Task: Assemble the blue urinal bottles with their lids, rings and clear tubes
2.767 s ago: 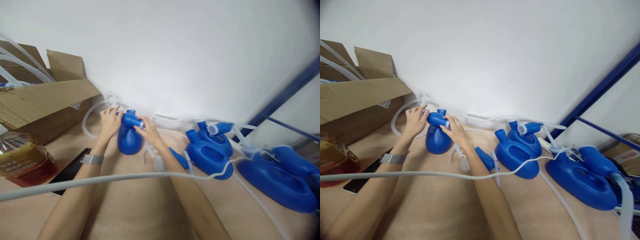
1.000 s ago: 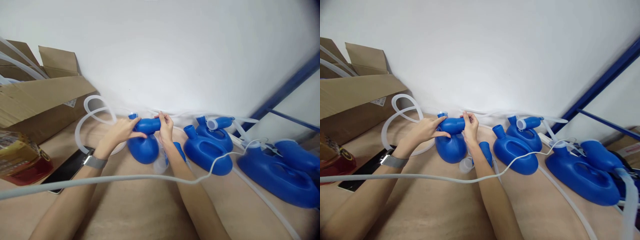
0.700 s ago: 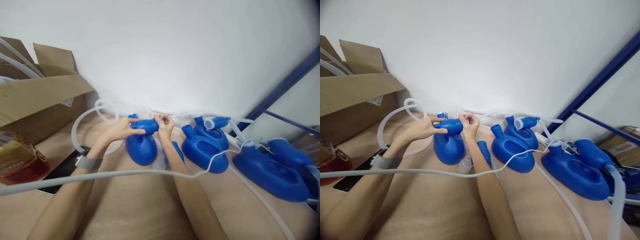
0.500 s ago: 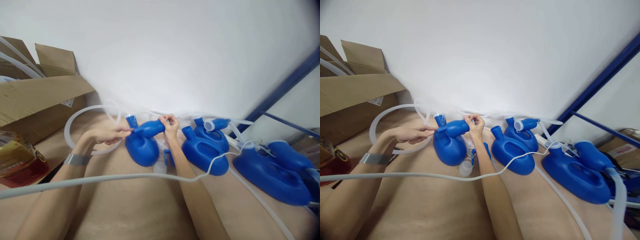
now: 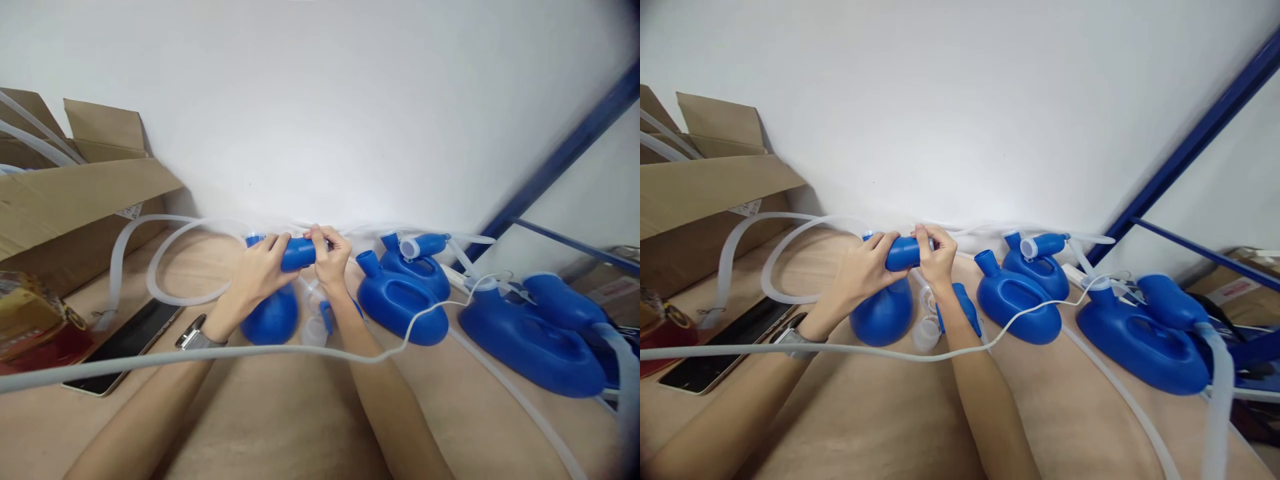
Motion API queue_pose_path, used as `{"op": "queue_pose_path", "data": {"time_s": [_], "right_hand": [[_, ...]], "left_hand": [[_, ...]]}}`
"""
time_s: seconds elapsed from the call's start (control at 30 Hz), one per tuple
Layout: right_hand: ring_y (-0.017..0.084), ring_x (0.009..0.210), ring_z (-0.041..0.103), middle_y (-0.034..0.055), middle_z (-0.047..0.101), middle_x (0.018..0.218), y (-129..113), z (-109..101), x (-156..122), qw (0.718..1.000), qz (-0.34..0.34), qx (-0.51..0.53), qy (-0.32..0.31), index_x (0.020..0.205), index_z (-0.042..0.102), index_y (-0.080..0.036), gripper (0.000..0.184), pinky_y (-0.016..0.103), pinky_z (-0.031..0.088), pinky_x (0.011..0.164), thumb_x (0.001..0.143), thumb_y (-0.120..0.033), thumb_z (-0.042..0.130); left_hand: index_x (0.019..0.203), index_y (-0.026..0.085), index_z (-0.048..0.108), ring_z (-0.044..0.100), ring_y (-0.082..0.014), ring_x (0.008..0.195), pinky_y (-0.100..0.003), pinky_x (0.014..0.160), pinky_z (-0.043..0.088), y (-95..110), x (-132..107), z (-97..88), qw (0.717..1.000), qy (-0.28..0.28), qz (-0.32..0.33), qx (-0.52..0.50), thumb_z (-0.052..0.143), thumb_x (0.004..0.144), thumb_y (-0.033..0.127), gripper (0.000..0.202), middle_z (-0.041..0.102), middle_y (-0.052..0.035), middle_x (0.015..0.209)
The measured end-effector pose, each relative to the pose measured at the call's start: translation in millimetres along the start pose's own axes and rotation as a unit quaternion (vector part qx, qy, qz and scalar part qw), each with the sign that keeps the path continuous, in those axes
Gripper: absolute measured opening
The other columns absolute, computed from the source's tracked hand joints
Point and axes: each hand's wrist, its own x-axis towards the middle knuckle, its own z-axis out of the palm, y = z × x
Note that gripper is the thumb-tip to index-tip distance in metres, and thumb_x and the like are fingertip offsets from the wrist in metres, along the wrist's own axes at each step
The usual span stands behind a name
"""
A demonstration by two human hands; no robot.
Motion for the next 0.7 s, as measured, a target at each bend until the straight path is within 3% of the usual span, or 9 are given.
{"op": "queue_pose_path", "data": {"time_s": [0.07,0.13,0.2,0.37,0.47,0.53,0.57,0.63,0.7], "right_hand": [[0.020,0.072,0.066,0.0008,0.067,0.068,-3,-3,9,0.995,0.028,0.087,0.040,0.064,0.064,-0.025,0.040,0.039,0.057,0.086,0.093,-0.052,0.070],[0.015,0.058,0.057,-0.0057,0.048,0.054,-3,-7,18,0.972,0.059,0.193,0.119,0.057,0.047,-0.026,0.051,0.037,0.058,0.078,0.088,-0.056,0.074],[0.013,0.054,0.052,-0.0090,0.037,0.051,0,-12,24,0.956,0.081,0.246,0.137,0.057,0.039,-0.026,0.058,0.034,0.058,0.074,0.080,-0.056,0.081],[0.016,0.066,0.063,-0.0019,0.063,0.068,9,-34,34,0.990,0.132,0.056,-0.020,0.080,0.066,-0.022,0.054,0.030,0.053,0.068,0.088,-0.075,0.066],[0.016,0.063,0.058,-0.0027,0.060,0.069,7,-55,43,0.985,0.154,-0.074,0.019,0.093,0.070,-0.022,0.054,0.030,0.049,0.062,0.087,-0.075,0.065],[0.019,0.078,0.064,0.0010,0.068,0.083,0,-65,46,0.984,0.106,-0.137,0.033,0.100,0.073,-0.023,0.045,0.033,0.054,0.077,0.085,-0.066,0.075],[0.021,0.092,0.067,0.0041,0.072,0.097,-5,-67,45,0.987,0.064,-0.150,0.002,0.105,0.075,-0.024,0.043,0.036,0.054,0.088,0.084,-0.061,0.079],[0.025,0.117,0.067,0.0069,0.074,0.122,-15,-64,39,0.981,0.014,-0.131,-0.140,0.121,0.075,-0.029,0.046,0.042,0.050,0.105,0.084,-0.056,0.081],[0.030,0.126,0.065,0.0075,0.073,0.132,-23,-57,30,0.963,0.016,-0.121,-0.242,0.141,0.067,-0.033,0.069,0.047,0.048,0.110,0.079,-0.054,0.088]], "left_hand": [[0.140,0.017,0.060,0.073,-0.0377,0.113,-0.043,0.092,0.057,-3,-1,9.9,0.998,0.032,0.001,-0.045,0.074,0.089,0.045,0.060,0.072,-0.0178,0.135],[0.137,0.017,0.060,0.073,-0.0356,0.115,-0.042,0.098,0.056,-9,-2,14.1,0.992,0.054,-0.020,-0.108,0.076,0.085,0.052,0.064,0.074,-0.0159,0.132],[0.136,0.019,0.059,0.072,-0.0340,0.119,-0.040,0.101,0.055,-16,-1,10.4,0.986,0.079,-0.035,-0.142,0.075,0.085,0.058,0.067,0.074,-0.0142,0.132],[0.140,0.023,0.059,0.071,-0.0334,0.117,-0.037,0.093,0.054,-26,2,-21.0,0.995,0.076,-0.015,-0.066,0.073,0.088,0.060,0.066,0.071,-0.0116,0.134],[0.143,0.024,0.059,0.073,-0.0353,0.111,-0.038,0.083,0.053,-32,3,-34.8,0.997,0.056,-0.055,-0.003,0.073,0.088,0.061,0.068,0.071,-0.0118,0.135],[0.144,0.026,0.058,0.073,-0.0369,0.110,-0.038,0.079,0.052,-34,2,-38.6,0.995,0.052,-0.078,0.025,0.072,0.087,0.064,0.071,0.070,-0.0117,0.136],[0.145,0.027,0.058,0.073,-0.0372,0.110,-0.038,0.078,0.052,-35,2,-39.4,0.995,0.051,-0.082,0.032,0.072,0.086,0.066,0.072,0.070,-0.0114,0.136],[0.145,0.027,0.058,0.073,-0.0372,0.109,-0.038,0.078,0.052,-33,2,-39.7,0.996,0.045,-0.072,0.033,0.070,0.087,0.068,0.072,0.070,-0.0113,0.137],[0.144,0.026,0.058,0.073,-0.0367,0.110,-0.038,0.082,0.052,-30,2,-39.9,0.998,0.040,-0.054,0.015,0.071,0.086,0.066,0.073,0.071,-0.0117,0.137]]}}
